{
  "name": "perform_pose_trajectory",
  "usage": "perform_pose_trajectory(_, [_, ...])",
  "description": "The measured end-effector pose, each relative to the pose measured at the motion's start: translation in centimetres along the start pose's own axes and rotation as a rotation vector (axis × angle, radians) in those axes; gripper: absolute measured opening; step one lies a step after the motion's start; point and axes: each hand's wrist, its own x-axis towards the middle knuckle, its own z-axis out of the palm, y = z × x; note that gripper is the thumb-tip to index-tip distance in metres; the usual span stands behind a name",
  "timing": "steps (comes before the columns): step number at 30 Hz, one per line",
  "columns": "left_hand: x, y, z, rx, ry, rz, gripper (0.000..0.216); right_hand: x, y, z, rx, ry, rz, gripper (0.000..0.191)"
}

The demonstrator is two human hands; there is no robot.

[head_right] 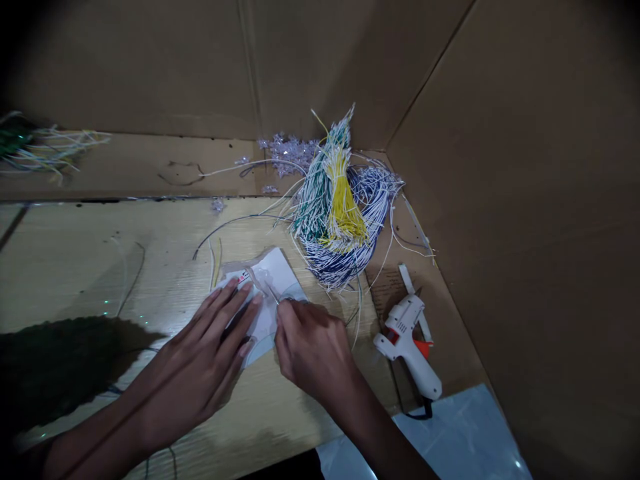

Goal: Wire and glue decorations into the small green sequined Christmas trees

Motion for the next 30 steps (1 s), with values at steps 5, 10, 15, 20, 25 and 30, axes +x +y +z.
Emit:
perform_pose_trajectory(5, [-0.13,-0.02,0.07,-0.022,-0.002,-0.013,0.063,-0.05,-0.05,0.07,0.017,-0.002,0.011,0.011])
perform_pose_trajectory(10, [-0.17,0.01,0.13,-0.017,0.008,-0.019,0.064,-0.31,-0.01,0.02,0.036,0.028,0.004,0.01])
perform_pose_trajectory(15, [-0.16,-0.04,0.16,-0.036,-0.004,-0.025,0.063,-0.5,0.18,0.3,0.055,0.057,0.009,0.01])
perform_pose_trajectory(20, [-0.17,-0.17,0.24,-0.042,-0.03,-0.014,0.064,-0.34,0.24,0.26,0.083,0.084,0.009,0.012])
perform_pose_trajectory(25, [-0.12,-0.09,0.17,-0.048,-0.046,-0.018,0.065,-0.01,0.08,0.09,0.148,0.1,0.007,0.011])
perform_pose_trajectory(30, [-0.12,-0.06,0.25,-0.043,-0.053,-0.019,0.063,0.18,-0.28,0.1,-0.025,0.094,-0.01,0.016])
